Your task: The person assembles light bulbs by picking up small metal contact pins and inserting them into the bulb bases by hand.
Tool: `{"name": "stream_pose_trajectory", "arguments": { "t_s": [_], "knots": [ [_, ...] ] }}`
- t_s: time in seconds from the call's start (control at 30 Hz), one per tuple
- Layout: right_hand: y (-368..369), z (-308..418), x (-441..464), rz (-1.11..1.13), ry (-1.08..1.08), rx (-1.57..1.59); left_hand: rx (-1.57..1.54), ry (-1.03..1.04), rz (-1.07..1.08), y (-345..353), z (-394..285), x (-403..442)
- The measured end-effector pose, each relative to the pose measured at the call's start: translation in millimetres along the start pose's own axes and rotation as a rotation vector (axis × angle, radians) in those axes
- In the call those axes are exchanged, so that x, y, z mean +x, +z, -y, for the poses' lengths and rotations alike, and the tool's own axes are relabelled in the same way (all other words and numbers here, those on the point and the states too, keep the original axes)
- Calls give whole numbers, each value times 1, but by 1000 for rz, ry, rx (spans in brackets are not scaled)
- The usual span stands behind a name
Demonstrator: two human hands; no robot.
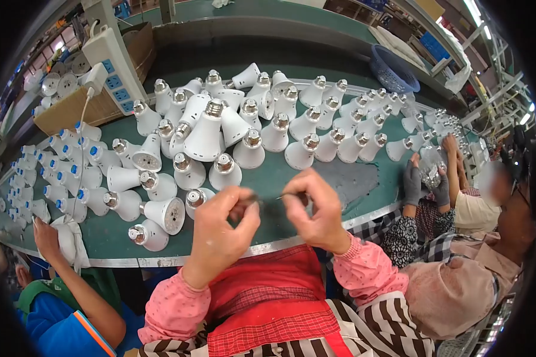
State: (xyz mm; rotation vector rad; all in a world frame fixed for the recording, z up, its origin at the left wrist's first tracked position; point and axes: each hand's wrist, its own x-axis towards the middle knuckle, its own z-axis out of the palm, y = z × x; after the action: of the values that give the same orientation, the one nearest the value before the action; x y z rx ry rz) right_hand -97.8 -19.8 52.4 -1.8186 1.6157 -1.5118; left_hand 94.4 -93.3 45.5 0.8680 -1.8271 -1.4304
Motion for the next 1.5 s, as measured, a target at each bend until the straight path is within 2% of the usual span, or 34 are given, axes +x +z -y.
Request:
{"name": "stream_pose_trajectory", "arguments": {
  "t_s": [0.1, 0.23, 0.33, 0.47, 0.6, 0.73, 0.87, 0.93, 1.33, 1.5],
  "knots": [
    [-7, -13, -5, -139, 192, 94, 801, 515, -317, 12, -13, 32],
    [-16, -14, -4, -169, 168, 60, 1156, 438, -130, 23, -20, 76],
    [-23, -19, -6, -191, 155, 70, 1217, 411, -55, 27, -7, 100],
    [-33, -26, -4, -160, 185, 69, 911, 392, -56, 24, -11, 100],
    [-36, -24, 3, -88, 208, 92, 638, 299, 1, 22, -29, 60],
    [-31, -15, 17, 27, 221, 75, 325, 231, -32, 32, -6, 39],
    [-27, -2, 33, 202, 43, -157, 150, 243, -140, 39, 22, 33],
    [-25, -5, 35, 268, -66, -253, 101, 242, -166, 43, 26, 32],
    [-14, 5, 50, 406, -362, -645, 9, 283, -211, 44, 40, 33],
    [-21, 11, 61, 575, -429, -754, 13, 296, -225, 42, 34, 32]
  ]
}}
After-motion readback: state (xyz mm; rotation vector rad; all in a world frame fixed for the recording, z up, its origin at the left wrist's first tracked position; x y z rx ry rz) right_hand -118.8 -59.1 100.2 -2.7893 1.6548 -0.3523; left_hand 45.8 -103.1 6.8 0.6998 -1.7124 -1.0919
